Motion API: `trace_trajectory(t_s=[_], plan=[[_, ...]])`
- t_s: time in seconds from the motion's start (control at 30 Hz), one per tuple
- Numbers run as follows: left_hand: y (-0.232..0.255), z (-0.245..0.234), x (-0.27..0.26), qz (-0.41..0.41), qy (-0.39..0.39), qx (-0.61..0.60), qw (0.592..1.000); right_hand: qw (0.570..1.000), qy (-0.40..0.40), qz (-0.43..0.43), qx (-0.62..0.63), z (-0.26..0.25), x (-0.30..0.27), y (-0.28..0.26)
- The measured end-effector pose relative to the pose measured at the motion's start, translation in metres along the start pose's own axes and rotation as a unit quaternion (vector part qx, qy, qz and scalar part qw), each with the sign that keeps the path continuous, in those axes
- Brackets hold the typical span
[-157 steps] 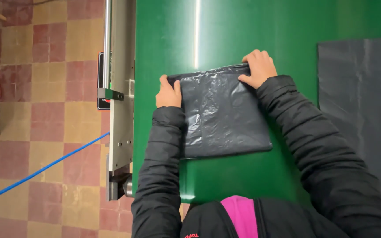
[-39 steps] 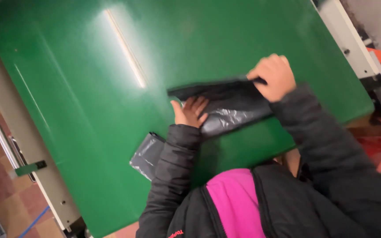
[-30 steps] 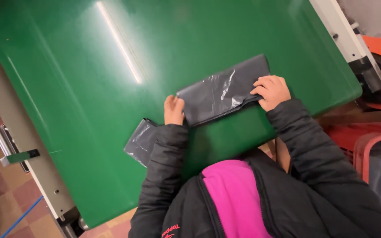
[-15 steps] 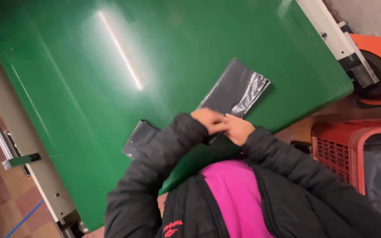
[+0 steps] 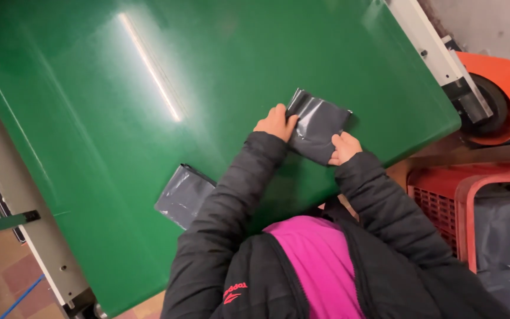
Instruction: Fold plastic bags on a conveyor belt and stack them into a red crate.
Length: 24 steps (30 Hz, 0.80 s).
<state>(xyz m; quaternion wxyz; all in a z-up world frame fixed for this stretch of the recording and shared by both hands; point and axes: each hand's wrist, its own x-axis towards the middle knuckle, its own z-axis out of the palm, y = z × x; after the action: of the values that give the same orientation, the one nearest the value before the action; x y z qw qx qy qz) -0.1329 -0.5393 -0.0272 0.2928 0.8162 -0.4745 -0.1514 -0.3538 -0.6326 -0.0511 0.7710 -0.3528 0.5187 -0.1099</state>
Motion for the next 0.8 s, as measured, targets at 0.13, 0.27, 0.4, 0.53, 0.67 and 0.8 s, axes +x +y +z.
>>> trace_trajectory(t_s=[0.13, 0.27, 0.4, 0.53, 0.67, 0.8], plan=[[0.04, -0.023, 0.0, -0.044, 0.048, 0.046, 0.997, 0.999, 0.016, -0.039, -0.011, -0.03, 0.03, 0.023], [0.026, -0.046, -0.035, 0.004, 0.017, 0.012, 1.0, 0.983, 0.03, -0.144, -0.11, -0.018, 0.007, 0.021], [0.003, -0.13, -0.122, 0.139, 0.026, -0.07, 0.988, 0.901, -0.152, -0.399, -0.077, 0.075, -0.073, 0.024], [-0.077, -0.235, -0.197, 0.022, 0.062, -0.031, 0.997, 0.837, -0.136, -0.458, -0.266, 0.168, -0.094, 0.084], [-0.176, -0.234, -0.226, -0.056, 0.067, -0.009, 0.996, 0.913, -0.181, -0.299, -0.212, 0.241, -0.103, 0.142], [-0.222, -0.189, -0.221, -0.011, 0.075, 0.083, 0.994, 0.901, -0.085, -0.321, -0.28, 0.254, -0.086, 0.178]])
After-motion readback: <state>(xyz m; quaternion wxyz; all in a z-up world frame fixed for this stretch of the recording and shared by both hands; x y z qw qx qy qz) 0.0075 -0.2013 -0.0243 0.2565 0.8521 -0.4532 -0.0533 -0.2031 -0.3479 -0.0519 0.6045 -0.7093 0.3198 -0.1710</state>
